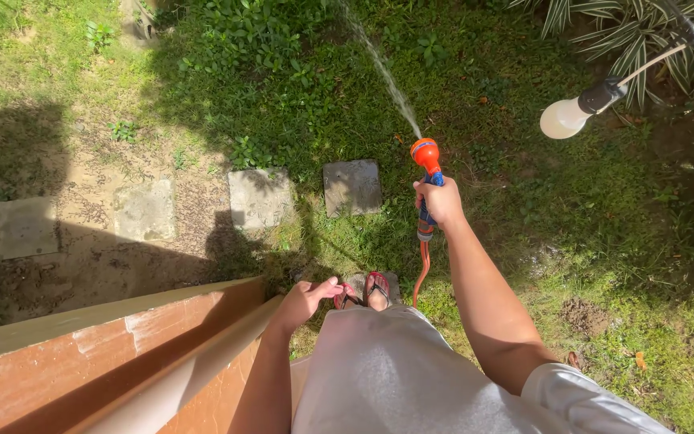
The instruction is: Watering garden plants and grass using a garden hose with a spray nozzle attachment.
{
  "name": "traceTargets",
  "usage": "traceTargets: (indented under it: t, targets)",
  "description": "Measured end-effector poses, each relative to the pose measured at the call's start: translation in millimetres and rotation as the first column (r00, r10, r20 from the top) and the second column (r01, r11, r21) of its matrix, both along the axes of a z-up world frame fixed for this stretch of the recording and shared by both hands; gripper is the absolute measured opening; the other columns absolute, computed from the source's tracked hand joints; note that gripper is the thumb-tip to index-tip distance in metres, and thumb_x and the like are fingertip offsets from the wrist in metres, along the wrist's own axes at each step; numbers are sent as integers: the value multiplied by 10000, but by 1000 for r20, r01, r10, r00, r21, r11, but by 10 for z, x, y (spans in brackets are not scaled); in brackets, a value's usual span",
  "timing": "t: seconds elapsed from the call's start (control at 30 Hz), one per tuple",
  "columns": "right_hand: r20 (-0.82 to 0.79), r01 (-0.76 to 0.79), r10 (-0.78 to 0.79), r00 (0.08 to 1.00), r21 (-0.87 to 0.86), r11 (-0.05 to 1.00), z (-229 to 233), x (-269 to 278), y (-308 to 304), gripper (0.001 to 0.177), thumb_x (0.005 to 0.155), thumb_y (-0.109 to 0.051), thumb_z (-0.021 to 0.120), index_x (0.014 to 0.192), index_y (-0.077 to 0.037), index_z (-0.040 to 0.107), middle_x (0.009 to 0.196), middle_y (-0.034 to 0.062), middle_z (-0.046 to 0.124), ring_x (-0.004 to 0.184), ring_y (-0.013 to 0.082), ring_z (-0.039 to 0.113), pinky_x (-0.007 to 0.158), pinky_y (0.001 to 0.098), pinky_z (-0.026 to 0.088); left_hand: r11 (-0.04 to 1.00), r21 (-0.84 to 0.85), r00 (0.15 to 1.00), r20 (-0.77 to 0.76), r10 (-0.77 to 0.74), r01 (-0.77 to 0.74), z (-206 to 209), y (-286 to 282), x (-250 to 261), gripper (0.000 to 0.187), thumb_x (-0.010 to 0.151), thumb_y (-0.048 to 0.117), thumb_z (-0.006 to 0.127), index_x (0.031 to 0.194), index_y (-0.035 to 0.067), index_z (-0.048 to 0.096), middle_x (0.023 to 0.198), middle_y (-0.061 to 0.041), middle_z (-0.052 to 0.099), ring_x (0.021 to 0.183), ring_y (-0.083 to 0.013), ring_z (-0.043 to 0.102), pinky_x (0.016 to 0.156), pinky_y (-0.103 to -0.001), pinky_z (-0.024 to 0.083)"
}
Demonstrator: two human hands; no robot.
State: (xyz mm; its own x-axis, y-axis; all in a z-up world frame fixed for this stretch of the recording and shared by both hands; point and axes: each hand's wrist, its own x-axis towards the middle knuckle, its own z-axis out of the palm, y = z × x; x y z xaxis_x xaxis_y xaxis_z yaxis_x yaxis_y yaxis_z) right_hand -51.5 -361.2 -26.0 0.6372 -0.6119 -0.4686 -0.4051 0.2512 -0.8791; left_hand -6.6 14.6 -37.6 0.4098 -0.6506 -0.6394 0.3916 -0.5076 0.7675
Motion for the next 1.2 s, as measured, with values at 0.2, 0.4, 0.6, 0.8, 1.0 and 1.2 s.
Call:
traceTargets:
  t: [0.2, 0.4, 0.6, 0.8, 1.0, 1.2]
  targets:
    - [-29, -20, 20, 999, -23, 1000, 128, -6, 52, 116, 872, -98, 676, 811, -50, 590, 671, 35, 608, 570, 161, 614, 579, 327, 498, 981, 97, 960, 208, -187, 170, -241, 78, -4, 586, 1027, 495, 447, 1116, 41, 808, 1025, -79, 816, 847, -201, 544, 910, -356, 294]
    - [28, -15, 15, 999, 0, 1000, 36, 6, 46, 112, 859, -96, 682, 796, -60, 597, 655, 33, 607, 555, 165, 606, 565, 332, 482, 990, 137, 1000, -4, -10, 11, 194, -63, -36, 577, 977, 511, 579, 956, -7, 833, 976, -95, 842, 823, -196, 660, 878, -324, 441]
    - [33, -27, 27, 999, -6, 1000, 63, 11, 48, 117, 854, -96, 686, 779, -61, 602, 653, 29, 604, 556, 158, 608, 562, 326, 476, 989, 148, 1000, -4, -28, 28, 364, -89, -62, 566, 964, 491, 572, 1028, -12, 824, 1002, -137, 828, 857, -207, 661, 858, -331, 431]
    - [39, -38, 39, 998, -17, 999, 60, 17, 36, 128, 858, -99, 682, 774, -56, 596, 649, 30, 603, 552, 160, 610, 561, 326, 481, 998, 62, 1000, -3, -9, 9, 188, -44, -67, 583, 958, 491, 573, 1009, -39, 811, 1018, -139, 828, 982, -199, 759, 965, -290, 494]
    - [49, -37, 38, 998, -10, 999, 67, 12, 43, 139, 860, -95, 678, 763, -54, 588, 647, 30, 602, 548, 160, 610, 561, 329, 487, 996, 89, 1000, 5, -9, 9, 284, -54, -71, 577, 960, 488, 569, 1024, -30, 814, 1020, -142, 828, 975, -204, 747, 952, -306, 484]
    - [56, -35, 36, 998, -16, 999, 83, 24, 39, 131, 868, -97, 670, 772, -63, 587, 643, 33, 601, 539, 165, 601, 564, 331, 478, 997, 66, 999, -12, 35, -34, 270, -26, -71, 599, 950, 490, 590, 1012, -67, 800, 1026, -142, 829, 1016, -205, 764, 1016, -315, 492]
